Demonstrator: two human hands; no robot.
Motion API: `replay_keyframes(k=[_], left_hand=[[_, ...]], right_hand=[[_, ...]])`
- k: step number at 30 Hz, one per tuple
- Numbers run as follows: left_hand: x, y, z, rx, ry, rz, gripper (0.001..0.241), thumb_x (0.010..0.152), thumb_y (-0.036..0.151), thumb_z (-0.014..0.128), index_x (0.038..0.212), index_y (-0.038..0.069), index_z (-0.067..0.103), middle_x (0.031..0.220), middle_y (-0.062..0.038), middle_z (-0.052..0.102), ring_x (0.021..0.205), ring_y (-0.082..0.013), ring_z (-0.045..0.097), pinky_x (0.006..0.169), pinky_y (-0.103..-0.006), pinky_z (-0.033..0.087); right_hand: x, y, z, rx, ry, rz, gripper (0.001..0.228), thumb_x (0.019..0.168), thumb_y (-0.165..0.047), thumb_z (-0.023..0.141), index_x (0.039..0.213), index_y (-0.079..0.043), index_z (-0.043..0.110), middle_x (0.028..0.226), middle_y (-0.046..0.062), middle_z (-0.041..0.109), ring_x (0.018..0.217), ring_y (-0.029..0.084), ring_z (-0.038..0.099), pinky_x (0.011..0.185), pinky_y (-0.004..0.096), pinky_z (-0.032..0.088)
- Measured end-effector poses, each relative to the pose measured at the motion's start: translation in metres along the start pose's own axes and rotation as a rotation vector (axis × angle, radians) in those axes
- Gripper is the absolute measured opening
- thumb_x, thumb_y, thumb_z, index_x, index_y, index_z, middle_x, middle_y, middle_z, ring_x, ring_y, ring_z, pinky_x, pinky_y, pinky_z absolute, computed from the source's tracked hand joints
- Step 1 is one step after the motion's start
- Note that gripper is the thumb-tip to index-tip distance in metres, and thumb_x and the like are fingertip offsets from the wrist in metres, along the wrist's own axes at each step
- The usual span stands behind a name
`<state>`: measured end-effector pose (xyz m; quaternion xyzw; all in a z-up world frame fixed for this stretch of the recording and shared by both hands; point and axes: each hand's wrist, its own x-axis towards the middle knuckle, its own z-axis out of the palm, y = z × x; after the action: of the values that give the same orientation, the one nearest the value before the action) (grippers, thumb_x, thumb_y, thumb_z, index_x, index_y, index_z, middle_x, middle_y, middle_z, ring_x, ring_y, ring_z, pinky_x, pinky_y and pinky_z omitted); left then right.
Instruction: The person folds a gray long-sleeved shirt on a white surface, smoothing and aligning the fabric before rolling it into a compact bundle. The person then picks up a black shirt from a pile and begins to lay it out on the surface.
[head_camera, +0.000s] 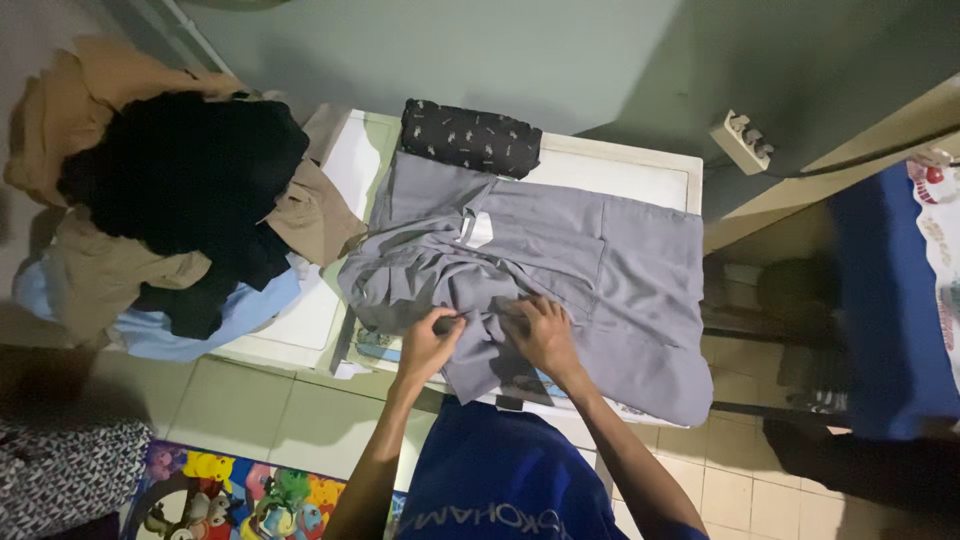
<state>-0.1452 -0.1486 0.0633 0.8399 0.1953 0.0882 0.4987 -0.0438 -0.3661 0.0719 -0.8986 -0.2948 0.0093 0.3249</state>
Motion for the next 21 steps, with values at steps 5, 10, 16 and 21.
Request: replay_keyframes(k=[5, 10, 16, 21], left_hand=[[0.006, 0.009, 0.01, 0.016, -0.285, -0.134, 0.032, 0.089, 0.033, 0.073, 0.113, 0.011, 0.075, 0.086, -0.011, 0.079, 0.08, -0.0173, 0.076, 0.07, -0.0321, 0.055], [0.009, 0.005, 0.014, -0.017, -0.304, -0.102, 0.034, 0.091, 0.035, 0.073, 0.114, 0.01, 0.074, 0.09, -0.009, 0.078, 0.079, -0.0152, 0.074, 0.07, -0.0311, 0.056], [0.004, -0.008, 0.033, 0.046, -0.3, -0.016, 0.032, 0.088, 0.034, 0.078, 0.09, 0.002, 0.072, 0.075, -0.012, 0.074, 0.067, -0.0194, 0.069, 0.063, -0.0353, 0.053], [-0.014, -0.017, 0.038, 0.01, -0.271, -0.006, 0.031, 0.085, 0.031, 0.079, 0.082, 0.003, 0.067, 0.069, -0.011, 0.07, 0.063, -0.0177, 0.068, 0.06, -0.0351, 0.051]], right_hand=[[-0.008, 0.007, 0.007, -0.126, -0.061, 0.019, 0.066, 0.076, -0.04, 0.082, 0.135, -0.021, 0.061, 0.134, 0.015, 0.054, 0.126, 0.039, 0.048, 0.107, 0.054, 0.037], [-0.01, 0.008, 0.006, -0.219, -0.128, -0.01, 0.092, 0.071, -0.049, 0.085, 0.15, -0.024, 0.046, 0.144, 0.021, 0.045, 0.136, 0.043, 0.038, 0.115, 0.057, 0.029], [-0.017, -0.008, 0.004, -0.201, -0.162, 0.017, 0.108, 0.061, -0.051, 0.087, 0.153, -0.019, 0.041, 0.155, 0.023, 0.036, 0.147, 0.044, 0.026, 0.121, 0.059, 0.019], [-0.028, -0.004, 0.004, -0.204, -0.09, -0.11, 0.112, 0.061, -0.05, 0.088, 0.154, -0.014, 0.038, 0.157, 0.026, 0.033, 0.148, 0.045, 0.027, 0.121, 0.061, 0.021]])
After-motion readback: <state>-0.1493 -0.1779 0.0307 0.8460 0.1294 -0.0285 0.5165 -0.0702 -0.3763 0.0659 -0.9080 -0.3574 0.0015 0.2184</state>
